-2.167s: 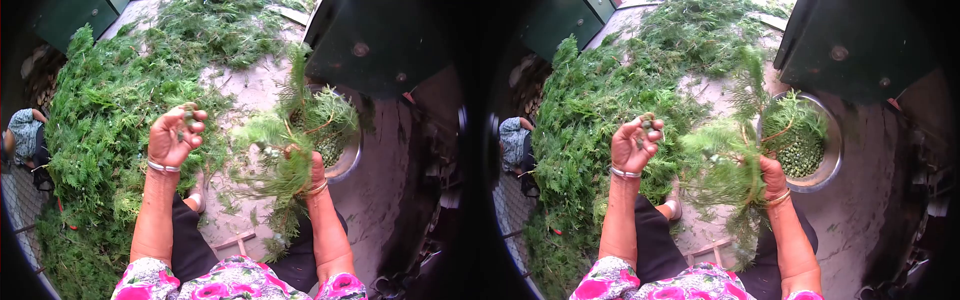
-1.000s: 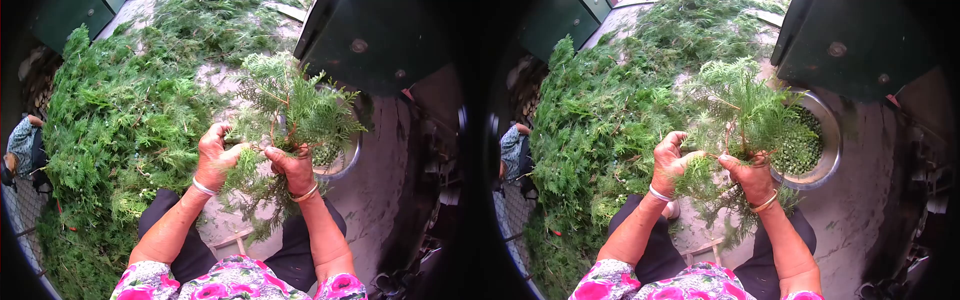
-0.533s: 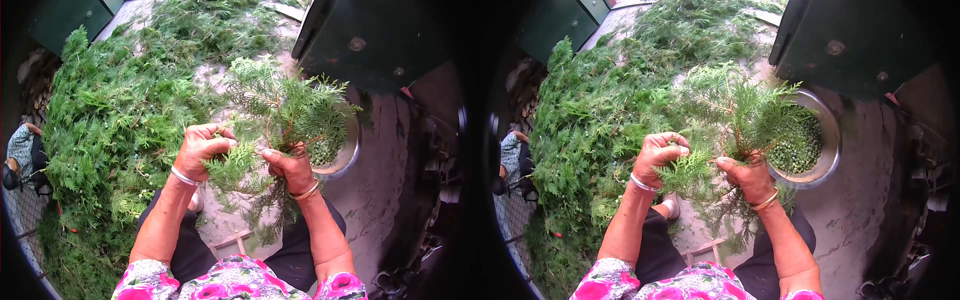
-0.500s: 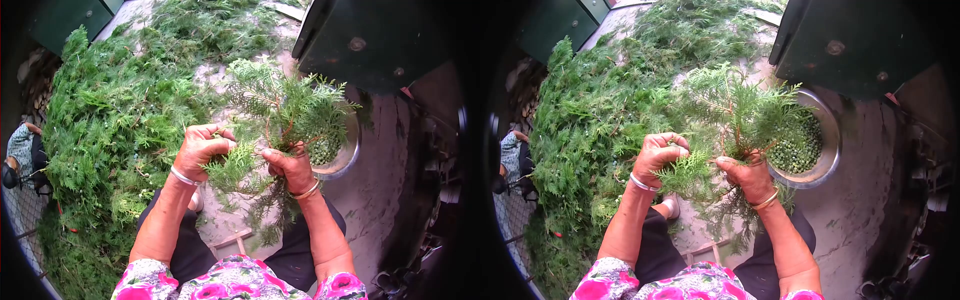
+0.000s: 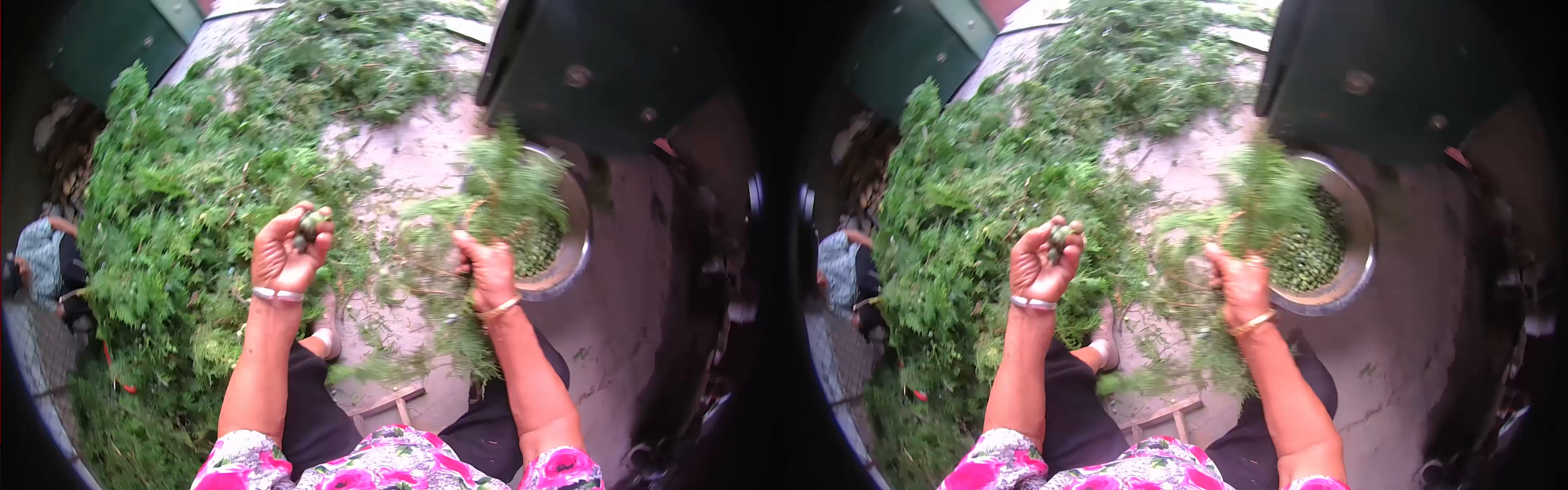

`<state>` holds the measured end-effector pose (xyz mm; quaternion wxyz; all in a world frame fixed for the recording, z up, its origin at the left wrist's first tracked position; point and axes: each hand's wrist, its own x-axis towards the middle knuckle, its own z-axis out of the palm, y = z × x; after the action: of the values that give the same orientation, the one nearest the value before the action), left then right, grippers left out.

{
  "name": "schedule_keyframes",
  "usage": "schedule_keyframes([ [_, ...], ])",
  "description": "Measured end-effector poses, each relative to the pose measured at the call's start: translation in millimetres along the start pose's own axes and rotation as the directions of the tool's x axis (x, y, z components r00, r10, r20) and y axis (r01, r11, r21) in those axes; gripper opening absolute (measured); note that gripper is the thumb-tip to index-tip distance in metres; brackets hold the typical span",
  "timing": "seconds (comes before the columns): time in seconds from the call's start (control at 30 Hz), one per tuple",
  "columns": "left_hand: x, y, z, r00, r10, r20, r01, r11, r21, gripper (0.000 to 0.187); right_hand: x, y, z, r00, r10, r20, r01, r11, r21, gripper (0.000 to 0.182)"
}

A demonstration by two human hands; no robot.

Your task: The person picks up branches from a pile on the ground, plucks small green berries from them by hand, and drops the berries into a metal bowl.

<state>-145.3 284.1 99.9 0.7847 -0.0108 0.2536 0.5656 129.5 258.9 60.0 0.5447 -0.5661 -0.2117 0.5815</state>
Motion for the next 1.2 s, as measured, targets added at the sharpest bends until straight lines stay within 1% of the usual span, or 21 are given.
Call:
schedule_keyframes([
  [0.03,-1.3,-6.3,3.8,1.000,-0.003,0.027,0.002,1.000,0.010,0.015,2.7,6.8,-1.3,0.998,0.022,0.054,-0.023,1.000,0.010,0.012],
  [0.1,-6.1,-20.6,23.8,0.991,0.015,0.135,-0.041,0.981,0.191,0.022,-4.8,6.1,4.6,0.992,0.083,0.090,-0.089,0.994,0.062,0.011],
  [0.23,-9.1,-64.7,96.5,0.950,-0.016,0.311,-0.042,0.983,0.180,0.021,-9.1,15.3,2.7,0.971,0.174,0.164,-0.193,0.976,0.106,0.010],
  [0.27,-9.1,-79.0,119.0,0.954,0.028,0.298,-0.094,0.974,0.208,0.022,-11.3,13.4,3.0,0.965,0.213,0.155,-0.225,0.972,0.063,0.005],
  [0.33,1.9,-118.1,167.4,0.939,0.063,0.337,-0.154,0.956,0.249,0.038,-11.1,15.0,2.7,0.965,0.215,0.150,-0.229,0.970,0.086,0.005],
  [0.37,17.5,-135.2,180.4,0.887,0.035,0.460,-0.208,0.920,0.331,0.043,-11.3,16.3,2.6,0.965,0.221,0.144,-0.236,0.967,0.096,0.007],
  [0.4,22.5,-148.0,196.9,0.869,0.005,0.495,-0.280,0.829,0.484,0.048,-11.4,15.8,1.5,0.965,0.204,0.165,-0.230,0.960,0.159,0.007],
  [0.43,43.6,-160.9,201.8,0.833,-0.039,0.552,-0.345,0.744,0.572,0.073,-9.6,17.7,1.0,0.963,0.209,0.172,-0.237,0.958,0.162,0.007],
  [0.47,52.6,-170.3,211.0,0.856,0.046,0.514,-0.454,0.543,0.707,0.084,-6.1,19.7,1.4,0.962,0.203,0.184,-0.237,0.954,0.186,0.007],
  [0.57,42.9,-163.6,221.6,0.799,0.196,0.569,-0.602,0.262,0.755,0.069,-0.8,17.0,-0.5,0.949,0.216,0.228,-0.268,0.936,0.228,0.006],
  [0.6,41.5,-157.3,212.7,0.646,0.422,0.636,-0.731,0.101,0.675,0.056,-0.8,13.8,-1.5,0.948,0.209,0.240,-0.269,0.929,0.253,0.006],
  [0.63,33.5,-143.7,203.3,0.591,0.429,0.683,-0.764,0.026,0.645,0.046,0.6,11.1,-2.2,0.947,0.201,0.250,-0.269,0.923,0.277,0.007],
  [0.67,7.7,-133.0,194.9,0.622,0.351,0.700,-0.761,0.058,0.646,0.037,2.6,10.2,-1.7,0.960,0.163,0.225,-0.227,0.929,0.293,0.011],
  [0.7,0.2,-125.2,181.4,0.686,0.408,0.602,-0.689,0.099,0.718,0.024,7.0,12.1,-4.6,0.961,0.147,0.234,-0.217,0.926,0.309,0.014],
  [0.73,-8.0,-114.5,161.4,0.731,0.384,0.565,-0.644,0.111,0.757,0.017,8.2,8.4,-6.1,0.965,0.113,0.237,-0.190,0.923,0.333,0.016],
  [0.77,-15.7,-106.2,141.3,0.790,0.348,0.505,-0.571,0.118,0.812,0.014,8.4,4.2,-7.6,0.968,0.080,0.239,-0.164,0.920,0.355,0.017],
  [0.83,-30.6,-101.5,103.0,0.838,0.280,0.469,-0.490,0.007,0.872,0.011,12.5,1.0,-11.3,0.971,0.079,0.226,-0.158,0.920,0.358,0.021],
  [0.9,-41.0,-105.7,70.4,0.900,0.171,0.401,-0.413,0.036,0.910,0.014,10.9,-7.9,-11.6,0.981,0.076,0.178,-0.139,0.915,0.378,0.020],
  [0.97,-42.4,-116.1,45.2,0.886,0.075,0.458,-0.457,-0.029,0.889,0.020,14.7,-7.2,-13.2,0.990,0.047,0.135,-0.090,0.937,0.337,0.019],
  [1.07,-43.9,-136.5,34.9,0.808,-0.044,0.588,-0.581,-0.223,0.783,0.033,15.5,-7.9,-11.4,0.978,0.116,0.172,-0.185,0.864,0.468,0.019],
  [1.2,-38.4,-147.0,20.9,0.783,-0.053,0.619,-0.596,-0.349,0.724,0.022,15.3,-5.3,-8.5,0.979,0.111,0.169,-0.172,0.898,0.405,0.019],
])
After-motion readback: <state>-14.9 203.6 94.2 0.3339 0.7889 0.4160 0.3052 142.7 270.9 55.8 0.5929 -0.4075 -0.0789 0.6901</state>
